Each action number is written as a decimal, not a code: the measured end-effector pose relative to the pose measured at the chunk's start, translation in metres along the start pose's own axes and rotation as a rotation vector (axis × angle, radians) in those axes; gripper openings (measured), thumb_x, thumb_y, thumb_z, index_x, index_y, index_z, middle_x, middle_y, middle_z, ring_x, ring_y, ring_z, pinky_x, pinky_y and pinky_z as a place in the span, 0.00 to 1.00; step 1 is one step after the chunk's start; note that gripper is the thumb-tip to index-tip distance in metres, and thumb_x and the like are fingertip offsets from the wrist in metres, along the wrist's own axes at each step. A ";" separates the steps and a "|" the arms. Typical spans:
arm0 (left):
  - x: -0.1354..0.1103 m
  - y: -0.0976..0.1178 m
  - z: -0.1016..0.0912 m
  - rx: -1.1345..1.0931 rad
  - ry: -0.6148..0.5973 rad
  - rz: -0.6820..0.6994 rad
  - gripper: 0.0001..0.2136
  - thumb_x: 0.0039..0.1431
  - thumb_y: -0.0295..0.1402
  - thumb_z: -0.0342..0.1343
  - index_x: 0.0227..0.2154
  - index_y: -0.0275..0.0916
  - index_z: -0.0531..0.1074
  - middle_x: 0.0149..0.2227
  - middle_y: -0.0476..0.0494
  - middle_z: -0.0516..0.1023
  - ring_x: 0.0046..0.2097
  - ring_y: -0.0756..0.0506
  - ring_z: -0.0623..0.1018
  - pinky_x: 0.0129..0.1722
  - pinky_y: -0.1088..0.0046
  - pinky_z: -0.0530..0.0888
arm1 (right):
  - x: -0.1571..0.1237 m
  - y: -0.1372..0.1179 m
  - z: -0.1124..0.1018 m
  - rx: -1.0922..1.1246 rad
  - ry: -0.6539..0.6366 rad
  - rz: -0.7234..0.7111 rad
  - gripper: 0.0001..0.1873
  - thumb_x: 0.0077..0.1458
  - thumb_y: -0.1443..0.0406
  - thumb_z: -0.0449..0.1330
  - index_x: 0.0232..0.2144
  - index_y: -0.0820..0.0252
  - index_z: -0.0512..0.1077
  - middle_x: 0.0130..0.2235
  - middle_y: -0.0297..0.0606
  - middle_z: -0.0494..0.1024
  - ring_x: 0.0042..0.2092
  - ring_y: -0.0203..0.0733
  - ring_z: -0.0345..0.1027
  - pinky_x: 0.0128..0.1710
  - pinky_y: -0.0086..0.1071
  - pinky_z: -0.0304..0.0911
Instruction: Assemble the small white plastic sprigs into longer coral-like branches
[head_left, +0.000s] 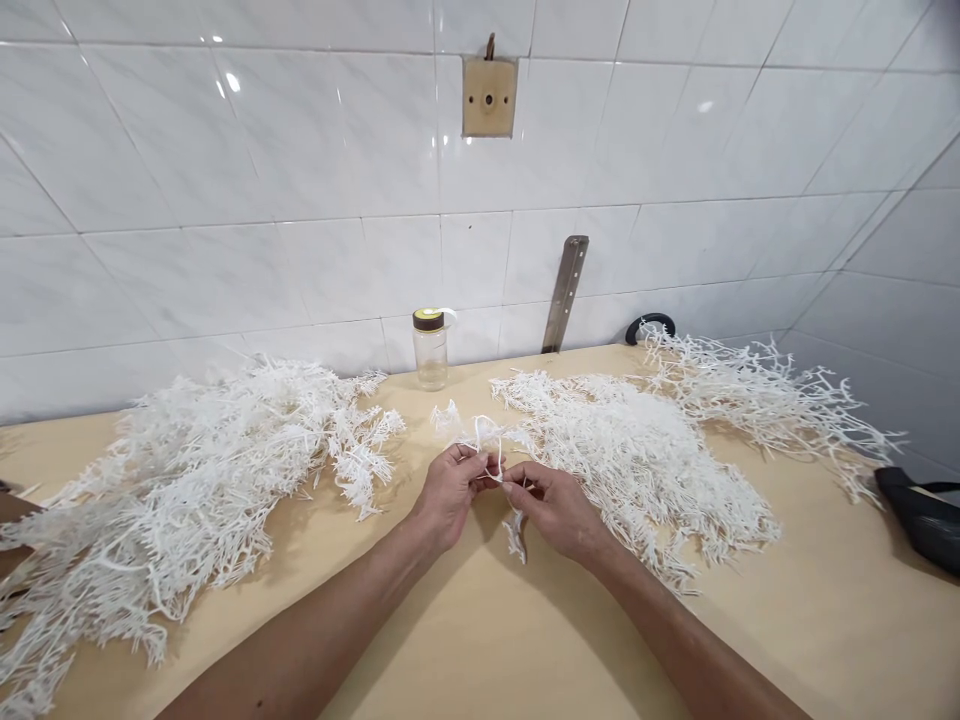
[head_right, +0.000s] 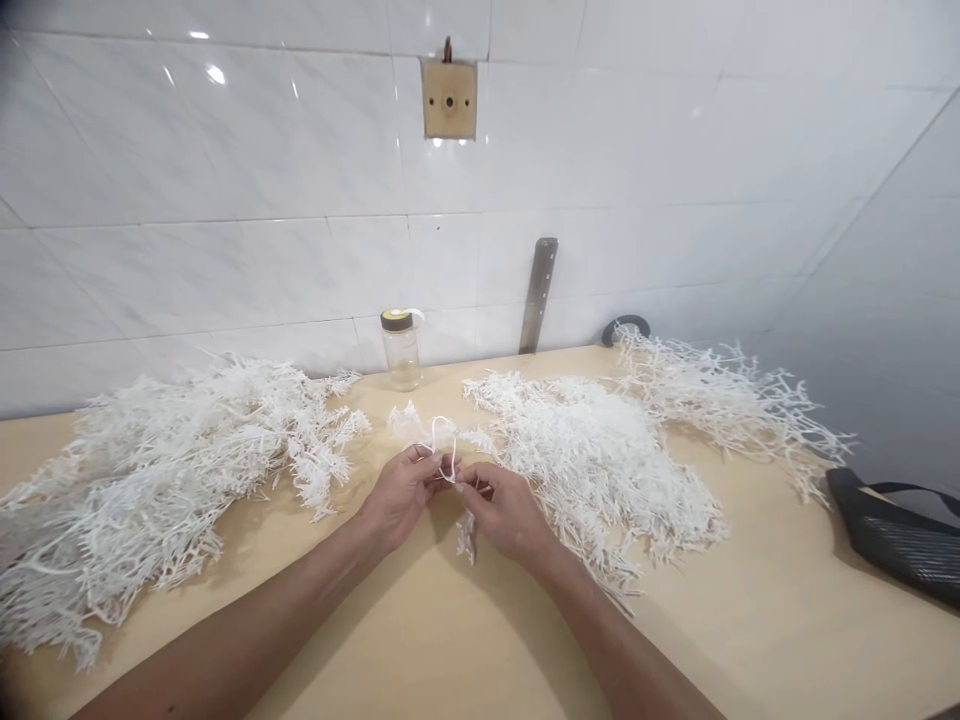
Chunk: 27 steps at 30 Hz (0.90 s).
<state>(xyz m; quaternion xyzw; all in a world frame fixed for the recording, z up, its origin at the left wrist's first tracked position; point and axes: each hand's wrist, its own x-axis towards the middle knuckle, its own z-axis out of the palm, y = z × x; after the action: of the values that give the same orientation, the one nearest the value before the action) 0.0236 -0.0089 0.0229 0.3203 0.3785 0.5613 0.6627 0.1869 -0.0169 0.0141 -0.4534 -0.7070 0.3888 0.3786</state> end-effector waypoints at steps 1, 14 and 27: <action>0.000 0.001 0.000 0.010 -0.006 0.013 0.15 0.43 0.35 0.70 0.25 0.36 0.68 0.31 0.43 0.79 0.34 0.48 0.77 0.40 0.67 0.73 | 0.000 0.000 0.000 0.046 -0.018 0.009 0.11 0.59 0.58 0.59 0.33 0.58 0.77 0.30 0.34 0.77 0.31 0.39 0.68 0.34 0.32 0.62; -0.004 0.009 0.000 0.186 -0.209 -0.019 0.18 0.44 0.40 0.70 0.33 0.37 0.69 0.31 0.44 0.80 0.26 0.50 0.75 0.27 0.75 0.69 | 0.007 0.007 -0.013 0.808 0.058 0.188 0.19 0.50 0.51 0.68 0.36 0.60 0.78 0.40 0.44 0.80 0.40 0.45 0.73 0.42 0.39 0.69; -0.004 0.018 0.000 0.339 -0.130 -0.045 0.16 0.44 0.42 0.69 0.27 0.37 0.71 0.24 0.48 0.75 0.25 0.52 0.69 0.25 0.78 0.61 | 0.006 0.005 -0.019 0.855 0.146 0.251 0.16 0.48 0.53 0.69 0.31 0.59 0.76 0.34 0.39 0.79 0.30 0.36 0.67 0.30 0.32 0.65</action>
<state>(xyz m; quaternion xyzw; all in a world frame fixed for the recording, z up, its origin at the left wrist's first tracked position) 0.0143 -0.0100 0.0389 0.4543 0.4311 0.4528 0.6345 0.2034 -0.0063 0.0182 -0.3649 -0.3940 0.6558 0.5307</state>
